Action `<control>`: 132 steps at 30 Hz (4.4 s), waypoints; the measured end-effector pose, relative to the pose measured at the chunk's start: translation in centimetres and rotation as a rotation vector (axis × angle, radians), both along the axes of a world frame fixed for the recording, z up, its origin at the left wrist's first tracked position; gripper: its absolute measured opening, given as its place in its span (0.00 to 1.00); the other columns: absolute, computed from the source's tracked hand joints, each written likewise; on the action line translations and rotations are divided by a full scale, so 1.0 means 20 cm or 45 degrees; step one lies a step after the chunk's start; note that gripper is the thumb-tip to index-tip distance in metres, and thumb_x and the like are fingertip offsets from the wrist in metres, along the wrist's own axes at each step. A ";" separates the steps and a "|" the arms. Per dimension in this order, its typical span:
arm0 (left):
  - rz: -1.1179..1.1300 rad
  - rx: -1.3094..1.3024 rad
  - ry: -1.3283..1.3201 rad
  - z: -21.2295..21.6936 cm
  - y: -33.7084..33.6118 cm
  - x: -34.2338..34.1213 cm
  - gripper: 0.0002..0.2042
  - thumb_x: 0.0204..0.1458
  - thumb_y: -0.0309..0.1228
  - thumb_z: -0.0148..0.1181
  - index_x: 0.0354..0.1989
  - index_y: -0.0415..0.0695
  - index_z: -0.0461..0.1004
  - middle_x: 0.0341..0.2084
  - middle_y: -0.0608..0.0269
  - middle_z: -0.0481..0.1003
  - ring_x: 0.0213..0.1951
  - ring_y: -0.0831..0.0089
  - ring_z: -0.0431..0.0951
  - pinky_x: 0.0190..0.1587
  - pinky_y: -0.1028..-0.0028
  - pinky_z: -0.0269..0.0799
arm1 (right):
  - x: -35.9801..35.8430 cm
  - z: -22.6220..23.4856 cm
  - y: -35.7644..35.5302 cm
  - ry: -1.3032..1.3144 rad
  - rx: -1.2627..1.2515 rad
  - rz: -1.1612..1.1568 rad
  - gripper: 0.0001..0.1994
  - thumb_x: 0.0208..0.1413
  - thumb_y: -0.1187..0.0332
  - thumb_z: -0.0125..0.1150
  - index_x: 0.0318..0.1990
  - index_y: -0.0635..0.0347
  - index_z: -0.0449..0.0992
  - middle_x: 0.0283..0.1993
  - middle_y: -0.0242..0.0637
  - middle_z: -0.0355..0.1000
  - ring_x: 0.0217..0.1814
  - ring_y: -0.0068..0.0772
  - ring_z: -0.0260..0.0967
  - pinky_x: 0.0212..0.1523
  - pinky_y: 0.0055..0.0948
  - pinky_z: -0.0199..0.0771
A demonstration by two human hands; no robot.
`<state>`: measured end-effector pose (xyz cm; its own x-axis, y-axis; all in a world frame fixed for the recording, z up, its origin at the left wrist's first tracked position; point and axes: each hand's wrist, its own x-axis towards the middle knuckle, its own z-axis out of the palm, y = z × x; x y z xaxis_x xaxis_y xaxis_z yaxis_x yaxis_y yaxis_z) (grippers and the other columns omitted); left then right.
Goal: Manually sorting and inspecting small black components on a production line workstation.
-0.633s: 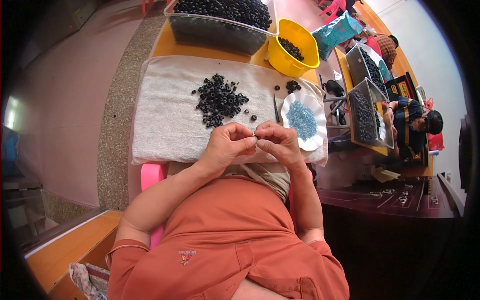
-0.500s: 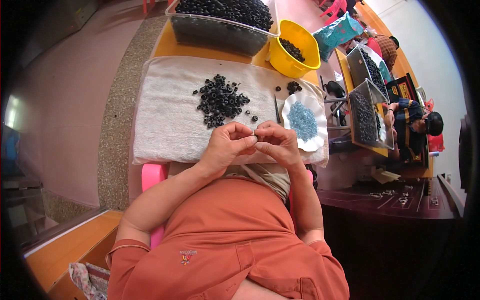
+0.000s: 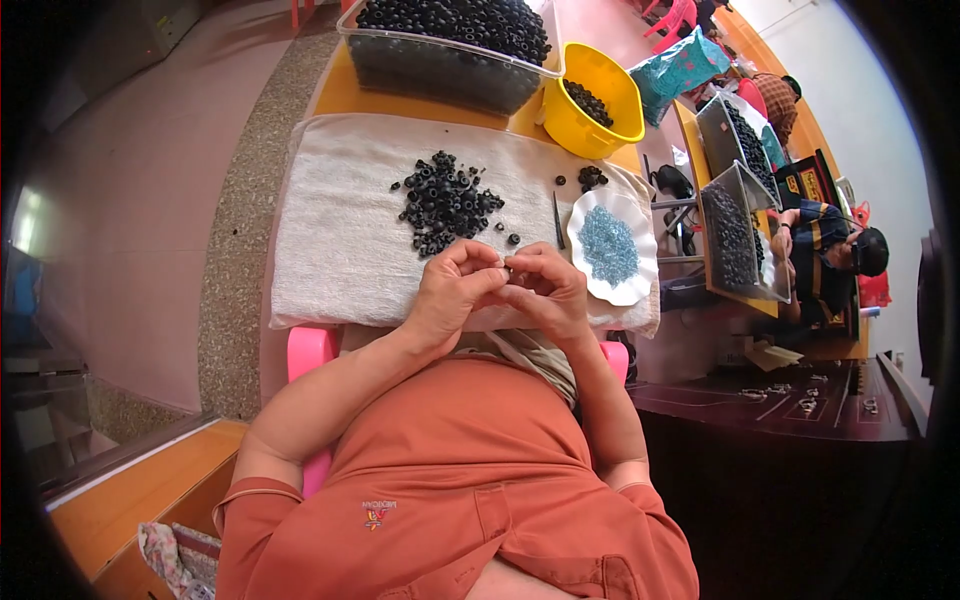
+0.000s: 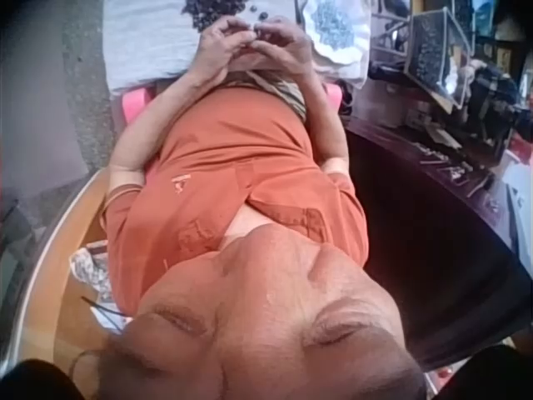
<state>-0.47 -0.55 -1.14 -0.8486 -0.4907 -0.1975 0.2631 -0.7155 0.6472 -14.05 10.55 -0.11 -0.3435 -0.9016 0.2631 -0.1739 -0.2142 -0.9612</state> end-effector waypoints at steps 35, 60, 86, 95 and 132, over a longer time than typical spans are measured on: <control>0.016 -0.155 -0.116 -0.01 -0.01 0.00 0.07 0.52 0.22 0.64 0.37 0.43 0.72 0.30 0.67 0.77 0.31 0.82 0.77 0.35 0.83 0.74 | 0.04 0.03 -0.04 0.911 -0.102 -0.385 0.17 0.40 0.84 0.67 0.42 0.65 0.76 0.38 0.41 0.73 0.30 0.31 0.72 0.31 0.26 0.74; 0.043 -0.245 -0.146 0.03 0.02 0.00 0.06 0.51 0.21 0.64 0.32 0.42 0.72 0.27 0.70 0.75 0.28 0.87 0.72 0.30 0.87 0.67 | 0.03 0.06 -0.03 1.006 -0.126 -0.299 0.14 0.43 0.81 0.67 0.39 0.64 0.75 0.35 0.42 0.73 0.30 0.36 0.73 0.30 0.29 0.74; 0.062 -0.443 -0.136 0.02 0.03 0.01 0.05 0.54 0.25 0.63 0.35 0.39 0.74 0.34 0.64 0.77 0.33 0.83 0.74 0.38 0.80 0.74 | -0.43 0.29 -0.27 1.228 0.073 -0.393 0.06 0.50 0.76 0.65 0.36 0.64 0.79 0.34 0.41 0.76 0.30 0.33 0.75 0.33 0.27 0.73; -0.092 -0.771 -0.107 0.06 0.08 0.03 0.04 0.53 0.25 0.62 0.30 0.39 0.74 0.23 0.71 0.74 0.27 0.86 0.71 0.29 0.82 0.69 | -0.22 0.16 -0.17 1.291 0.499 -0.172 0.09 0.51 0.70 0.63 0.39 0.61 0.80 0.38 0.42 0.75 0.40 0.48 0.74 0.40 0.37 0.74; -0.005 -0.342 -0.063 0.05 -0.02 0.02 0.06 0.55 0.25 0.62 0.39 0.39 0.74 0.31 0.64 0.77 0.32 0.80 0.77 0.36 0.80 0.75 | -0.03 0.18 -0.02 0.505 0.109 0.007 0.09 0.50 0.80 0.67 0.40 0.65 0.77 0.38 0.35 0.71 0.36 0.20 0.70 0.34 0.18 0.72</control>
